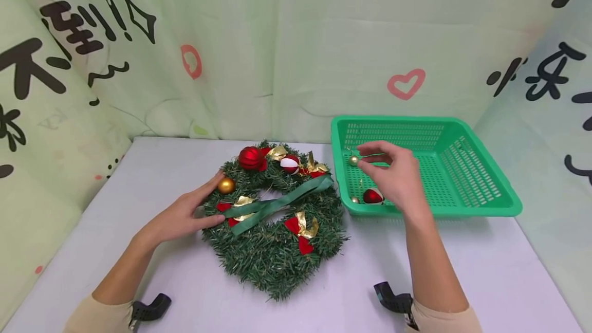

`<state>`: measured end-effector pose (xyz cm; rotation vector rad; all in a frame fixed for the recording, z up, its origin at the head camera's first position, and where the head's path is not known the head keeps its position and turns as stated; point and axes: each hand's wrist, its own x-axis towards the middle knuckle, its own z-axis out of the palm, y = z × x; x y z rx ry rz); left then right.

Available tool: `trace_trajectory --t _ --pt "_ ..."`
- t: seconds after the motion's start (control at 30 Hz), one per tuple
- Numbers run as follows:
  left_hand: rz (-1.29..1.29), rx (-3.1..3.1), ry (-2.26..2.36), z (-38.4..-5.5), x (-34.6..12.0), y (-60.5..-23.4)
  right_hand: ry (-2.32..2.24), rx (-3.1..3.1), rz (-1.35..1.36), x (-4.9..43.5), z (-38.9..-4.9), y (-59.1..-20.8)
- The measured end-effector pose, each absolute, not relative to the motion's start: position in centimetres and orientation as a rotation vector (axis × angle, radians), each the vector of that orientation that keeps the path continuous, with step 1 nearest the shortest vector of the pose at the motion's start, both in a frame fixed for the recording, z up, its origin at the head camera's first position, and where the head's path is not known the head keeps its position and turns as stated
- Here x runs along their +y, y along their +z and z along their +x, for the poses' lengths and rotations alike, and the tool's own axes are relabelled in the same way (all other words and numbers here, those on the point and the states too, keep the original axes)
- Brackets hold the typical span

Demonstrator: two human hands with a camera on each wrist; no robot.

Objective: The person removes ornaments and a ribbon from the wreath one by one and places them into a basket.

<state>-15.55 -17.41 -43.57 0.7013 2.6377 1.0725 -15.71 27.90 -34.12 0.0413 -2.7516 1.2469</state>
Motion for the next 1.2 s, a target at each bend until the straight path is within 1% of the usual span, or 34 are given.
trace_trajectory --t 0.5,0.63,1.07,1.2 --pt "0.708 2.635 1.066 -15.7 -17.5 -43.6 1.355 -2.777 0.203 25.1 -15.3 -33.2" --pt "0.706 2.632 1.071 -15.7 -17.5 -43.6 1.39 -2.816 0.208 24.5 -15.4 -33.0" --pt "0.706 2.636 1.071 -15.6 -17.5 -43.6 1.328 -2.931 0.39 23.4 -15.7 -33.3" --pt "0.705 2.641 1.072 -15.7 -17.5 -43.8 1.307 -2.95 0.408 23.1 -15.7 -33.3"
